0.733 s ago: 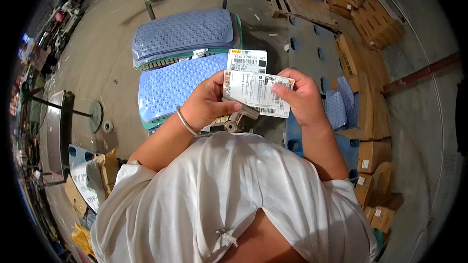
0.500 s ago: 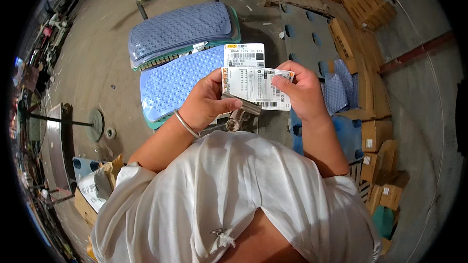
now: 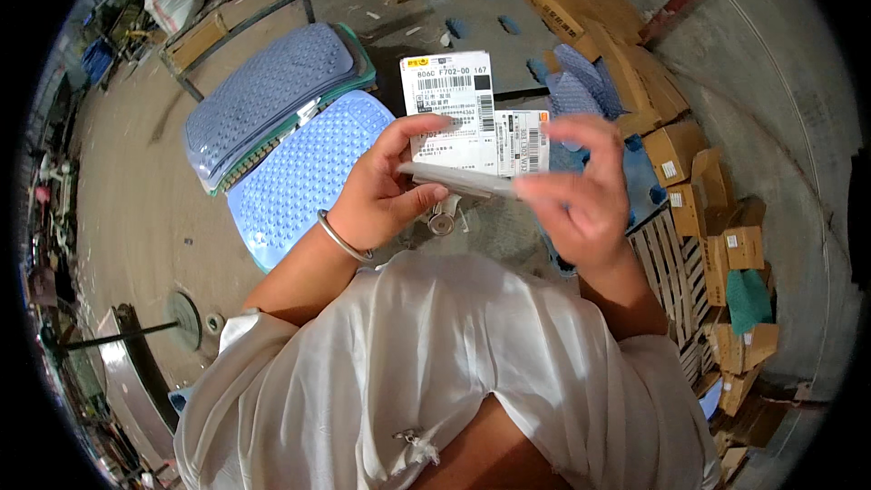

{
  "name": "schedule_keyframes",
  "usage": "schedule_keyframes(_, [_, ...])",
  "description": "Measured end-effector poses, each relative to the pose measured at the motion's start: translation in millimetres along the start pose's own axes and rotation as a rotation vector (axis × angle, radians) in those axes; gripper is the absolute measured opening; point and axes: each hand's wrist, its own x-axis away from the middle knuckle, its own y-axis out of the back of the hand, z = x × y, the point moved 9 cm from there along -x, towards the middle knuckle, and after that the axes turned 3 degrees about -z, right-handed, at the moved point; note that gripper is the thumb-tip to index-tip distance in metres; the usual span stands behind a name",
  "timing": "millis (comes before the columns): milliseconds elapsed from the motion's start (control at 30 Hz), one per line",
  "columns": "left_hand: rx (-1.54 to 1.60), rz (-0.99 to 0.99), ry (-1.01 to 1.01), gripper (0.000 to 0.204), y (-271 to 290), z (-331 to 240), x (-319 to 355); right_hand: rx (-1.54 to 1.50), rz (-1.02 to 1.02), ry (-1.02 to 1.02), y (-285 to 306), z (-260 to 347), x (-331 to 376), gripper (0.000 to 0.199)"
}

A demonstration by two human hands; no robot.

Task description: The person sorts various bath mats from boxes onto stacks while checking labels by hand.

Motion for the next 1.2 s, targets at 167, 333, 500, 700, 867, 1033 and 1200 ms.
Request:
schedule_keyframes(167, [-0.055, 0.108, -0.212, 0.075, -51.4, -16.3, -7.8, -0.069, 0.147, -0.046, 32.4, 20.4, 34.8, 0.031])
schedule_keyframes(333, [-0.052, 0.182, -0.250, 0.073, -116.3, -10.2, -16.9, -0.041, 0.067, -0.093, 83.9, 19.7, 73.6, 0.031])
schedule_keyframes(500, [-0.034, 0.271, -0.236, 0.074, -195.5, 12.7, -25.0, 0.000, 0.022, -0.162, 149.7, 18.8, 119.7, 0.030])
schedule_keyframes(700, [0.057, 0.366, -0.189, 0.082, -286.4, 43.7, -23.9, 0.026, -0.066, -0.276, 225.8, 16.7, 179.8, 0.030])
schedule_keyframes(867, [-0.009, 0.440, -0.089, 0.086, -344.9, 68.8, -17.3, 0.136, -0.162, -0.508, 276.6, 1.5, 231.8, 0.021])
schedule_keyframes(1033, [0.158, 0.485, 0.116, 0.084, -387.7, 99.7, -11.2, -0.504, -0.563, -1.003, 296.9, -38.5, 295.3, 0.018])
schedule_keyframes(1200, [0.256, 0.503, 0.173, 0.081, -413.7, 110.3, -10.7, -0.486, -0.580, -1.004, 313.4, -42.9, 311.2, 0.018])
